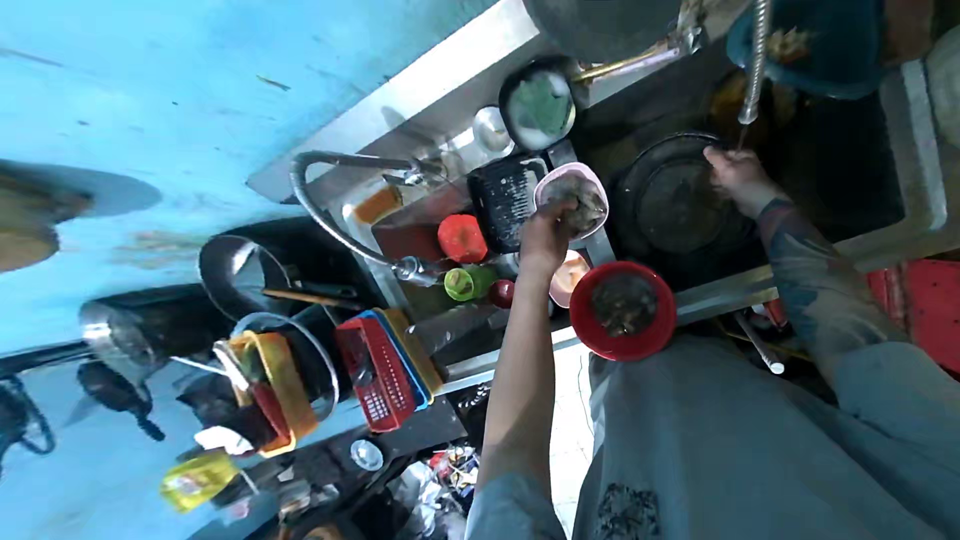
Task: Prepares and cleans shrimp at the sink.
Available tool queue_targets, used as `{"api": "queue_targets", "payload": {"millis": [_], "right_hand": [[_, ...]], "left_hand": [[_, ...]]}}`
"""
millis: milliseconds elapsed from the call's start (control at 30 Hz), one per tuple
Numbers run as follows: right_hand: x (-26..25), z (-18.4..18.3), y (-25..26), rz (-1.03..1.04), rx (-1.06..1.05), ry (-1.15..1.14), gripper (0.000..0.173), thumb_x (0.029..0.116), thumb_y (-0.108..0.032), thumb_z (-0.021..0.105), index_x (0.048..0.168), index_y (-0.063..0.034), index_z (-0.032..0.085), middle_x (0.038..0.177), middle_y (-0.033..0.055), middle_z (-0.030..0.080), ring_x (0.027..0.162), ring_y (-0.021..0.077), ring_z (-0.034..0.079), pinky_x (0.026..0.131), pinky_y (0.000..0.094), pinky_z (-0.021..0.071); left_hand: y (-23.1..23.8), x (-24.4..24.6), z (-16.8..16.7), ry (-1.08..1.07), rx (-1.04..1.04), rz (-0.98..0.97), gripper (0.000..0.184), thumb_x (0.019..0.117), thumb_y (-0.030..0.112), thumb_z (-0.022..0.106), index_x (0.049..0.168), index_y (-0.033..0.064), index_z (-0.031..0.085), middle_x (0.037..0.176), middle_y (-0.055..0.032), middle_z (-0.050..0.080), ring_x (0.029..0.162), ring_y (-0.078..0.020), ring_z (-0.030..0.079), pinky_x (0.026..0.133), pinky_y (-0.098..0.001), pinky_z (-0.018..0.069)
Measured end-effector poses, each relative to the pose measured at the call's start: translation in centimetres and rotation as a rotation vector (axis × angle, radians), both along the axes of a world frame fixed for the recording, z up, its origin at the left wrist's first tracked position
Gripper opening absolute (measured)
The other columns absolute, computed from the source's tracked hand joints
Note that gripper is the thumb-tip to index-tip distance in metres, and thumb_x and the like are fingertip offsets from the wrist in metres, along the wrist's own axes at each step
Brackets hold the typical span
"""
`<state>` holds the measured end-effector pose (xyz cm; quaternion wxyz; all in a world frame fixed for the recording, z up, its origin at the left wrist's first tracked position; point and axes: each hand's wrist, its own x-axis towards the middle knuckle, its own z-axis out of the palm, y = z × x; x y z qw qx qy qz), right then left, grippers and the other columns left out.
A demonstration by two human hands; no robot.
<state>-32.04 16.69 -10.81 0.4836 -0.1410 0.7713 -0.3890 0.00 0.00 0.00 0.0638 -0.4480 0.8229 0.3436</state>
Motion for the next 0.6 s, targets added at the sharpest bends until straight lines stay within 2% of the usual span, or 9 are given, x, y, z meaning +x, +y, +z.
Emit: {"api": "queue_targets", "payload": {"millis": [67, 100, 167, 267, 333, 400, 467, 533, 600], "right_hand": [[0.0, -0.4, 0.4, 0.101, 0.054, 0.090, 0.064, 0.1047, -0.062, 0.041, 0.110, -0.0037, 0.066, 0.094, 0.0123, 0.061, 0.083, 0.0223, 0.059, 0.077, 0.0466, 0.0525], [-0.1, -0.7, 0.8, 0.165, 0.081, 0.136, 0.063, 0.1069, -0.059, 0.037, 0.115, -0.0033, 0.066, 0.105, 0.0168, 0.064, 0.096, 0.0275, 0.063, 0.086, 0.0521, 0.0528], [-0.3, -1.4, 1.4, 0.294, 0.122, 0.186, 0.053, 0.1107, -0.046, 0.037, 0.131, -0.0039, 0.062, 0.125, 0.0216, 0.065, 0.117, 0.0349, 0.064, 0.101, 0.0582, 0.0500], [0.0, -1.5, 2.9, 0.393, 0.149, 0.240, 0.041, 0.1104, -0.034, 0.046, 0.132, -0.0017, 0.059, 0.120, 0.0224, 0.067, 0.108, 0.0362, 0.068, 0.098, 0.0571, 0.0536], [0.3, -1.8, 4.2, 0.423, 0.148, 0.250, 0.038, 0.1087, -0.034, 0.052, 0.129, -0.0035, 0.061, 0.116, 0.0210, 0.069, 0.102, 0.0354, 0.070, 0.094, 0.0572, 0.0552], [0.8, -1.9, 5.5, 0.427, 0.142, 0.238, 0.037, 0.1072, -0.034, 0.055, 0.126, -0.0040, 0.063, 0.110, 0.0199, 0.070, 0.090, 0.0332, 0.071, 0.085, 0.0552, 0.0588], [1.6, -1.2, 6.3, 0.412, 0.147, 0.226, 0.034, 0.1059, -0.032, 0.059, 0.123, -0.0032, 0.065, 0.108, 0.0189, 0.071, 0.086, 0.0308, 0.073, 0.082, 0.0527, 0.0611], [2.6, -0.4, 6.9, 0.377, 0.136, 0.223, 0.032, 0.1036, -0.030, 0.063, 0.121, -0.0032, 0.066, 0.108, 0.0171, 0.071, 0.088, 0.0274, 0.074, 0.084, 0.0492, 0.0617], [3.5, 0.0, 7.3, 0.324, 0.092, 0.236, 0.031, 0.1002, -0.027, 0.069, 0.120, -0.0033, 0.066, 0.109, 0.0149, 0.071, 0.089, 0.0241, 0.074, 0.086, 0.0457, 0.0624]], "left_hand": [[0.4, 0.7, -1.1, 0.030, -0.081, -0.029, 0.031, 0.1020, 0.011, 0.057, 0.131, 0.0122, 0.068, 0.133, -0.0151, 0.065, 0.123, -0.0314, 0.063, 0.107, -0.0533, 0.0492], [0.6, 0.9, -1.5, 0.037, -0.129, -0.028, 0.033, 0.1010, 0.008, 0.058, 0.132, 0.0129, 0.069, 0.137, -0.0158, 0.063, 0.127, -0.0320, 0.061, 0.109, -0.0523, 0.0484], [1.0, 1.1, -1.4, 0.052, -0.210, -0.004, 0.035, 0.1000, 0.010, 0.059, 0.134, 0.0127, 0.067, 0.141, -0.0162, 0.059, 0.128, -0.0316, 0.059, 0.109, -0.0493, 0.0488], [3.4, 0.7, 0.9, 0.157, -0.232, -0.037, 0.031, 0.1015, 0.019, 0.061, 0.129, 0.0054, 0.065, 0.126, -0.0169, 0.063, 0.107, -0.0272, 0.065, 0.094, -0.0434, 0.0558], [6.4, 0.5, 2.5, 0.137, -0.106, -0.161, 0.028, 0.1012, 0.018, 0.062, 0.124, 0.0032, 0.066, 0.114, -0.0157, 0.068, 0.101, -0.0265, 0.069, 0.093, -0.0462, 0.0574], [10.1, 0.8, 2.2, 0.021, 0.033, -0.311, 0.026, 0.1019, 0.021, 0.061, 0.123, 0.0093, 0.071, 0.118, -0.0115, 0.069, 0.108, -0.0261, 0.068, 0.096, -0.0501, 0.0560], [13.5, 1.1, 0.6, -0.097, 0.064, -0.372, 0.029, 0.1035, 0.025, 0.059, 0.130, 0.0162, 0.070, 0.131, -0.0088, 0.066, 0.116, -0.0281, 0.066, 0.098, -0.0524, 0.0557], [15.6, 1.1, -1.2, -0.124, 0.020, -0.334, 0.036, 0.1066, 0.028, 0.054, 0.138, 0.0141, 0.064, 0.140, -0.0110, 0.062, 0.125, -0.0314, 0.062, 0.103, -0.0540, 0.0525], [16.6, 0.7, -2.4, -0.132, -0.038, -0.270, 0.039, 0.1077, 0.034, 0.051, 0.135, 0.0088, 0.064, 0.138, -0.0136, 0.063, 0.125, -0.0326, 0.062, 0.103, -0.0541, 0.0514]]}}
